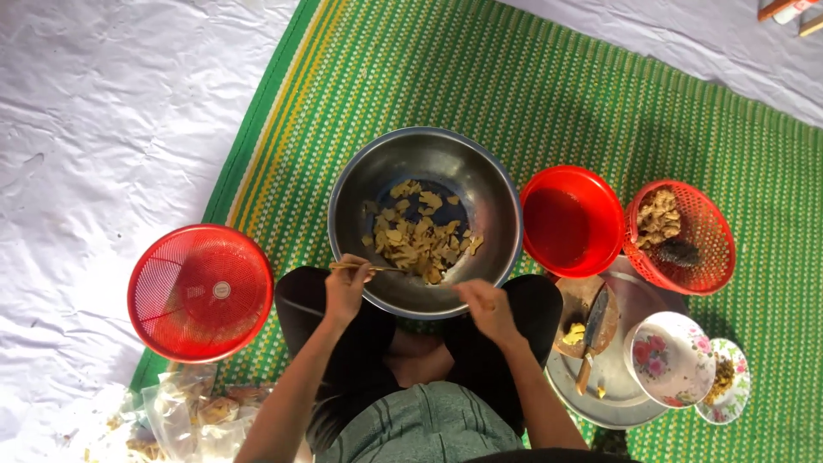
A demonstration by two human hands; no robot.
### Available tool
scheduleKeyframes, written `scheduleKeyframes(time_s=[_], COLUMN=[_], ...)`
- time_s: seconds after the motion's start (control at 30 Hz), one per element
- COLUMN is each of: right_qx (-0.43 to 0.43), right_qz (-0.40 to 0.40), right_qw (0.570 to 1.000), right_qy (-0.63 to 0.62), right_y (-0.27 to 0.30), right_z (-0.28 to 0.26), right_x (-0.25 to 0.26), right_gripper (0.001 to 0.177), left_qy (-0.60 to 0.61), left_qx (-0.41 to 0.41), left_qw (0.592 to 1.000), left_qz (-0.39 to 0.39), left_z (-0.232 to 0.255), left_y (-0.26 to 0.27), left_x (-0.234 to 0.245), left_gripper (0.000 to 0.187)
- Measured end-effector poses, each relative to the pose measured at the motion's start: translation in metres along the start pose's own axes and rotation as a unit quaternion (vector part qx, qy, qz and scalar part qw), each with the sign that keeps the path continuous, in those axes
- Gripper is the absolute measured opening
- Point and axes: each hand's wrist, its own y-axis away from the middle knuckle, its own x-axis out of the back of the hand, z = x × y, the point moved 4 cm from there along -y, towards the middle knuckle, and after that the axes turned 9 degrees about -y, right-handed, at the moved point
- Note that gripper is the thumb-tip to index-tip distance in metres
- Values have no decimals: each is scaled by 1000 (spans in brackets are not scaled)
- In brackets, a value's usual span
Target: A person sits on the floor and uses chopsticks to mix a large bowl of sliced ginger.
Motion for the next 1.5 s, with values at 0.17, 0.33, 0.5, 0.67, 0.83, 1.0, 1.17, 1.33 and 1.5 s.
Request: scheduleKeyframes(time_s=[0.17, 0.33, 0.5, 0.67, 0.83, 1.0, 1.17, 1.33, 1.5], right_qx=[18, 37, 45, 39, 37, 31, 22, 51, 11], right_qz=[142, 190, 169, 147, 106, 108, 212, 137, 85], right_qw=[990, 978, 982, 987, 993, 994, 977, 989, 996], right_qy=[16, 78, 65, -42, -32, 12, -31, 30, -16], right_y=[-16, -4, -1, -10, 1, -19, -36, -6, 21], right_z=[15, 12, 10, -21, -15, 16, 30, 18, 1], right_x=[19, 34, -17, -31, -27, -12, 15, 11, 23], right_gripper=[14, 22, 19, 23, 18, 15, 22, 18, 19], left_qy=[-2, -85, -78, -30, -48, -101, -100, -152, -75], left_qx=[-82, -119, -90, -89, -104, -160, -191, -156, -97], left_qw=[996, 980, 984, 994, 993, 980, 967, 973, 992], left_qz=[43, 136, 134, 55, 40, 62, 137, 80, 14], left_z=[37, 50, 36, 48, 44, 52, 70, 38, 33], left_y=[-11, -25, -26, -10, -13, -37, -59, -22, 16], left_x=[-28, 7, 1, -20, 8, 10, -1, -22, -18], left_gripper=[7, 8, 8, 4, 6, 12, 10, 7, 11])
